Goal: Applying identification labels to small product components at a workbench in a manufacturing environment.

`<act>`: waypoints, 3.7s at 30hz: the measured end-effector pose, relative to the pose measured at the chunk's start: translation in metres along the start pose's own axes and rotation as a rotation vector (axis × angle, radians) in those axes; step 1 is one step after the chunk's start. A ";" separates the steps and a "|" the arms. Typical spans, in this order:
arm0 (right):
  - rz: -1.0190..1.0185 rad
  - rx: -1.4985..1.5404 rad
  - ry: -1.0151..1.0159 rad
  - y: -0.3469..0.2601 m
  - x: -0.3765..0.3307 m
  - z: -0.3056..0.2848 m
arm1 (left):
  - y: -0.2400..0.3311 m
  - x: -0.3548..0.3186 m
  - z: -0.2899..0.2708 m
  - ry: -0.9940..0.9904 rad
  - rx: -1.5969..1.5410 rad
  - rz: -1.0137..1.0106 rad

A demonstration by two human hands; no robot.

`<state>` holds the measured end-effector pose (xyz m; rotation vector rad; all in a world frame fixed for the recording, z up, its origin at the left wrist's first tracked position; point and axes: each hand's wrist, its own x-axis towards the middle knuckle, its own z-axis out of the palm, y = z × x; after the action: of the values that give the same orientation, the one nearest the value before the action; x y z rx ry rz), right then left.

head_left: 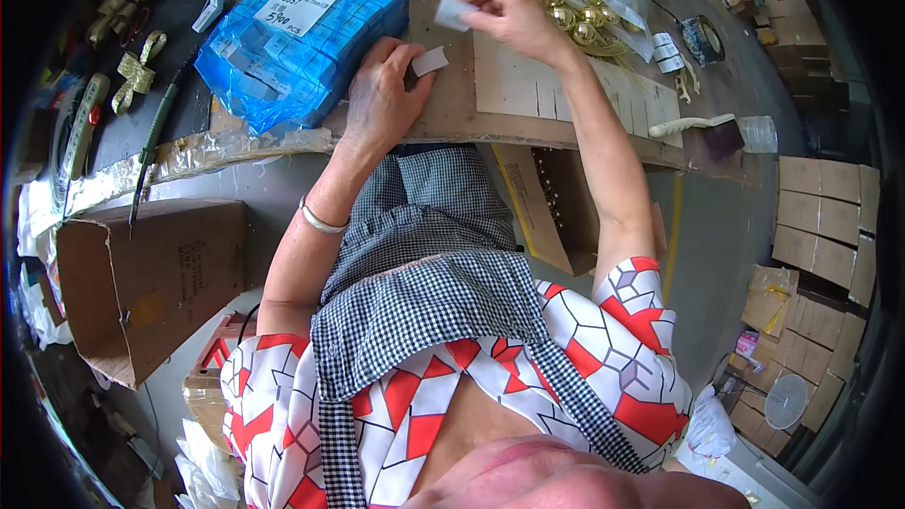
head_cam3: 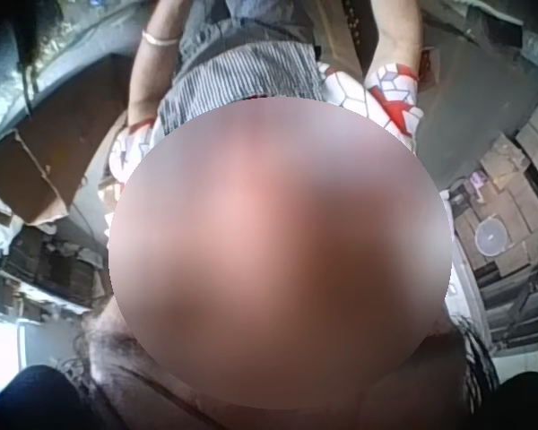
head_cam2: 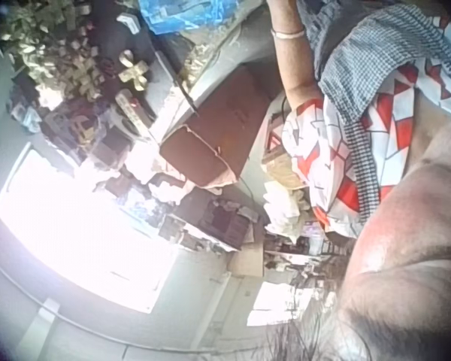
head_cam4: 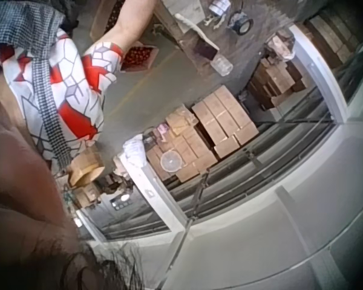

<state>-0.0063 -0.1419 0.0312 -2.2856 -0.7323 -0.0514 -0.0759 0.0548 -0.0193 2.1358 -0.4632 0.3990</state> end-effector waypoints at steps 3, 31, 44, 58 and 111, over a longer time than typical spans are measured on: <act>0.069 -0.031 0.191 -0.005 -0.026 -0.016 | 0.002 0.000 0.001 0.066 0.043 0.012; 0.001 -0.216 0.225 -0.007 -0.117 0.005 | 0.057 -0.003 0.030 -0.217 -0.234 0.077; 0.307 0.490 0.308 -0.015 -0.121 0.006 | 0.041 0.005 0.069 -0.349 -0.664 -0.107; 0.056 -0.691 0.104 0.004 -0.081 0.005 | 0.055 -0.003 0.066 -0.073 -0.474 0.036; 0.166 -0.118 0.303 0.012 -0.105 0.000 | 0.053 0.001 0.060 -0.243 -0.795 -0.242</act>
<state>-0.0885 -0.2000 -0.0019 -2.3704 -0.3909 -0.3628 -0.0925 -0.0237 -0.0147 1.4344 -0.4028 -0.1750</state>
